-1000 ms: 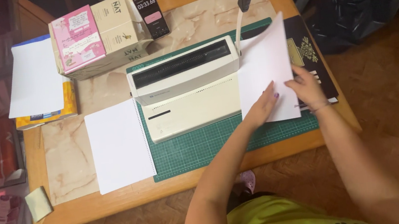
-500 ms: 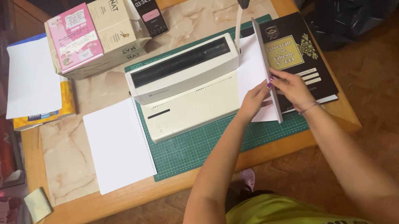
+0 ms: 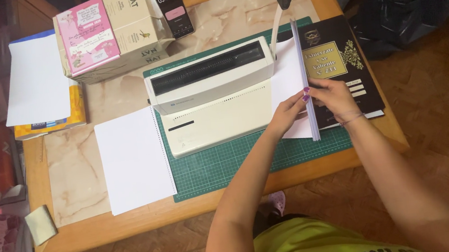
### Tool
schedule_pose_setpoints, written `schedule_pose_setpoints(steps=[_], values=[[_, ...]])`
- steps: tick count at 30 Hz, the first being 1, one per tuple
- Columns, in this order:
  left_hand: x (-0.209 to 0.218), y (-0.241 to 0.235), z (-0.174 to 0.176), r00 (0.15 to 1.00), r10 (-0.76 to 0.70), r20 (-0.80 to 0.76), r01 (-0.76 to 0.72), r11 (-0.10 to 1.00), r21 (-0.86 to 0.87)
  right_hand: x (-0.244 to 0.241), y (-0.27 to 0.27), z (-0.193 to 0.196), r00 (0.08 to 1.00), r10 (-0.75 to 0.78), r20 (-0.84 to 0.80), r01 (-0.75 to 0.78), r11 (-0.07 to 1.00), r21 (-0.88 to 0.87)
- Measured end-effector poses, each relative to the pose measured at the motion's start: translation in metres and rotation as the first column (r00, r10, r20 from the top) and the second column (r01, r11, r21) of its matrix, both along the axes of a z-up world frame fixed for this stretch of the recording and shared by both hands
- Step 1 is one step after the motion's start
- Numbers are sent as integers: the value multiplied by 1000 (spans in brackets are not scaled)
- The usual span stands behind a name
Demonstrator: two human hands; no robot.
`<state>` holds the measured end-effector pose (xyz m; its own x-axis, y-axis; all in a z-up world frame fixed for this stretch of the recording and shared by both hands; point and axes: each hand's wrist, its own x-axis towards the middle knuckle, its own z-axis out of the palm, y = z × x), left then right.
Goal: The person uses a manual binding machine to punch holes in a stack of white paper sheets. They then insert a black book cover into the machine and operate the lever to bind the cover to the punched pages.
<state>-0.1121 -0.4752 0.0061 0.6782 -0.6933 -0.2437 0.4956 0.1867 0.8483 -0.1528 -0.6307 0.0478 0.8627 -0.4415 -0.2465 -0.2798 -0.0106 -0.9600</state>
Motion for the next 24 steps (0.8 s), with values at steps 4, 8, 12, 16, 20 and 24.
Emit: schedule_pose_setpoints(steps=[4,8,12,16,20,24], values=[[2,1,0,1000,-11,6,11,1000,26,0,2,5,1000,-16,5,16,1000,16],[-5,24,61,993,-19,117,1,989,148,-13,16,44,999,-43,-18,44,997,58],[-4,41,105,922,12,387,-117,962,247,-23,2,33,996,-86,2,84,985,147],[1,25,43,885,111,452,-166,983,83,-24,-7,17,995,-93,18,91,990,111],[6,21,29,927,80,367,-165,964,207,-23,-11,11,991,-118,66,116,993,34],[7,25,42,897,66,438,-197,945,261,-21,-15,3,984,-137,115,142,989,-38]])
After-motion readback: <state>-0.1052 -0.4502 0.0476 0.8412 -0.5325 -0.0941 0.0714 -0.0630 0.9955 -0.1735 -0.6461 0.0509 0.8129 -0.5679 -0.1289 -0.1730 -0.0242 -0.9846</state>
